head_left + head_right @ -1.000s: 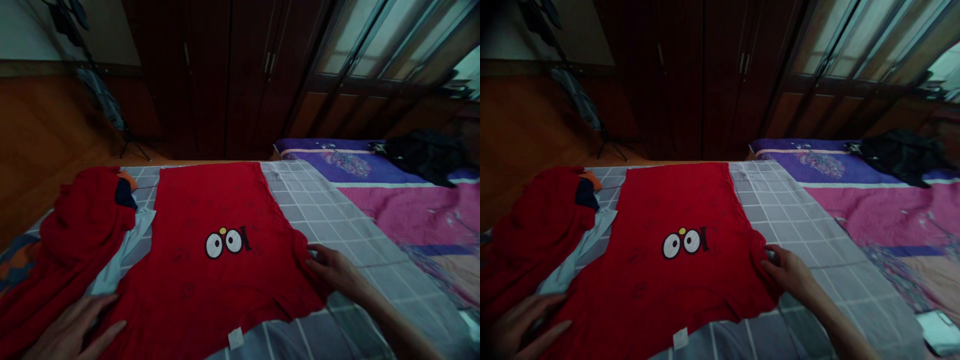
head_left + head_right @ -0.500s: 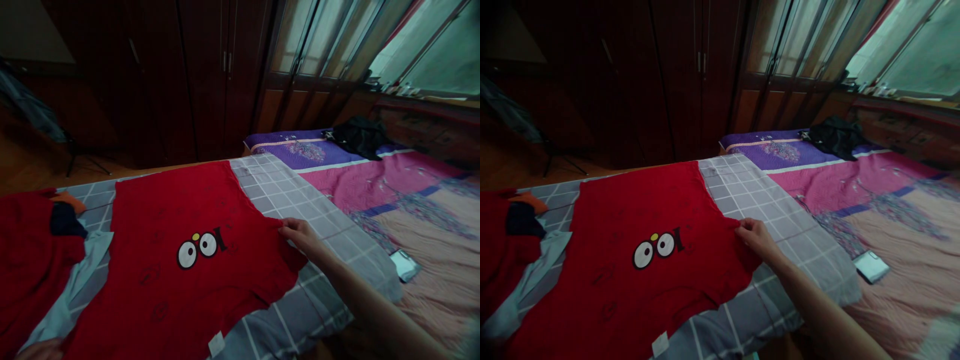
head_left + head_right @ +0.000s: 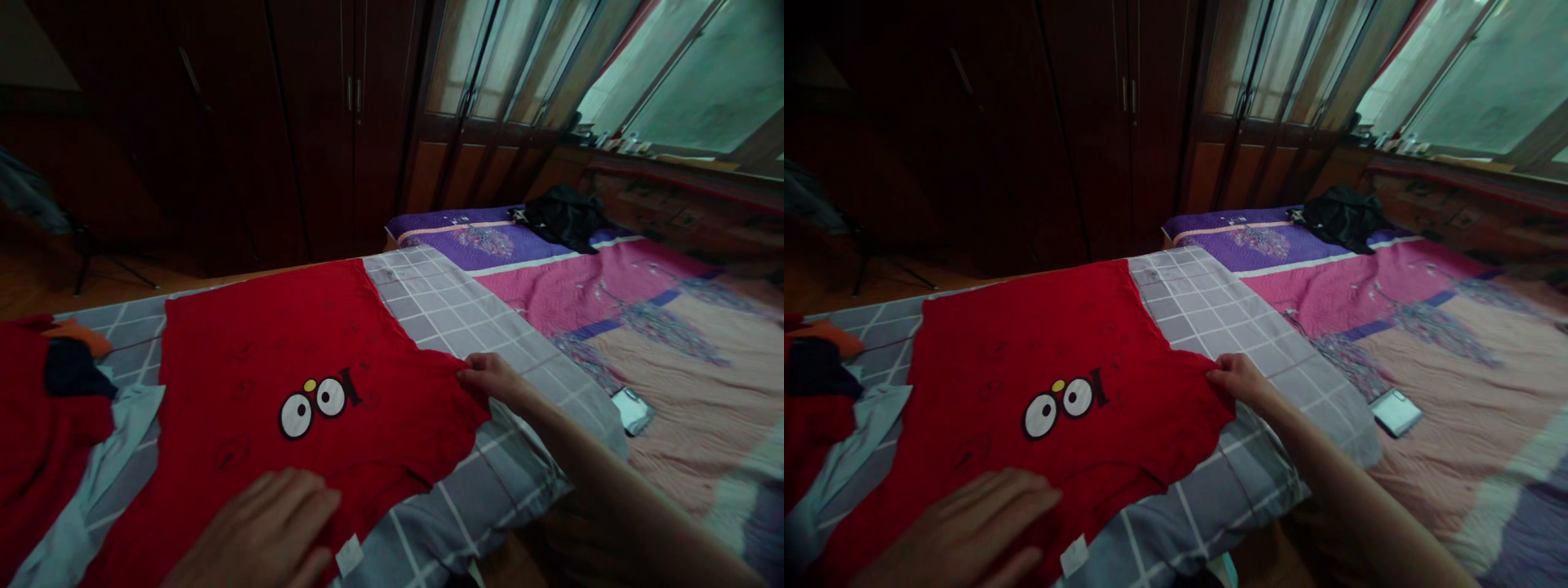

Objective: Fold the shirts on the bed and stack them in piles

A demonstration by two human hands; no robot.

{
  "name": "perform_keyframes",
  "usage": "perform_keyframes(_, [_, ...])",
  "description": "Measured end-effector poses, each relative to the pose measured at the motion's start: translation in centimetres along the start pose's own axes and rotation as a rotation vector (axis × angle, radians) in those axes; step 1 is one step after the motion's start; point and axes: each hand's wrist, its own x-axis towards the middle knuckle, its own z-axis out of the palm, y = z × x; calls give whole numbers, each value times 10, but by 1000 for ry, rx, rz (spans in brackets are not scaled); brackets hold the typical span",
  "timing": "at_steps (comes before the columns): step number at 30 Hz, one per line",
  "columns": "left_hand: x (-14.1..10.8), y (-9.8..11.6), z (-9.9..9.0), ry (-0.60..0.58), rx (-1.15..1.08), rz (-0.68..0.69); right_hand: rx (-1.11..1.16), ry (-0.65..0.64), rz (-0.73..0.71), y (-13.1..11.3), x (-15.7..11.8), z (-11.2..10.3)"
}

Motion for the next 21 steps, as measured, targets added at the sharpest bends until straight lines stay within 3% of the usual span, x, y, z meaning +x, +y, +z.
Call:
perform_keyframes(2, [45,32,12,-227,47,146,4,39,-13,1,-1,0])
perform_keyframes(3, [66,46,20,-270,91,198,5,41,-13,1,-3,1])
perform_keyframes(5, [99,65,40,-250,193,289,3,17,-1,2,-9,1])
perform_keyframes(7, [118,71,59,-222,289,312,-15,-37,-1,4,-15,-1])
perform_keyframes(10, [129,66,73,-250,290,290,-46,-70,-30,9,-21,-9])
perform_keyframes(14, [132,55,63,-224,-53,167,-105,20,-88,15,-24,-25])
perform_keyframes(16, [132,52,58,-225,-186,154,-312,99,-108,15,-27,-30])
perform_keyframes(19, [128,49,59,-279,-207,221,-682,263,-156,9,-33,-26])
perform_keyframes(21, [124,49,61,-295,-187,282,-744,304,-240,4,-35,-14])
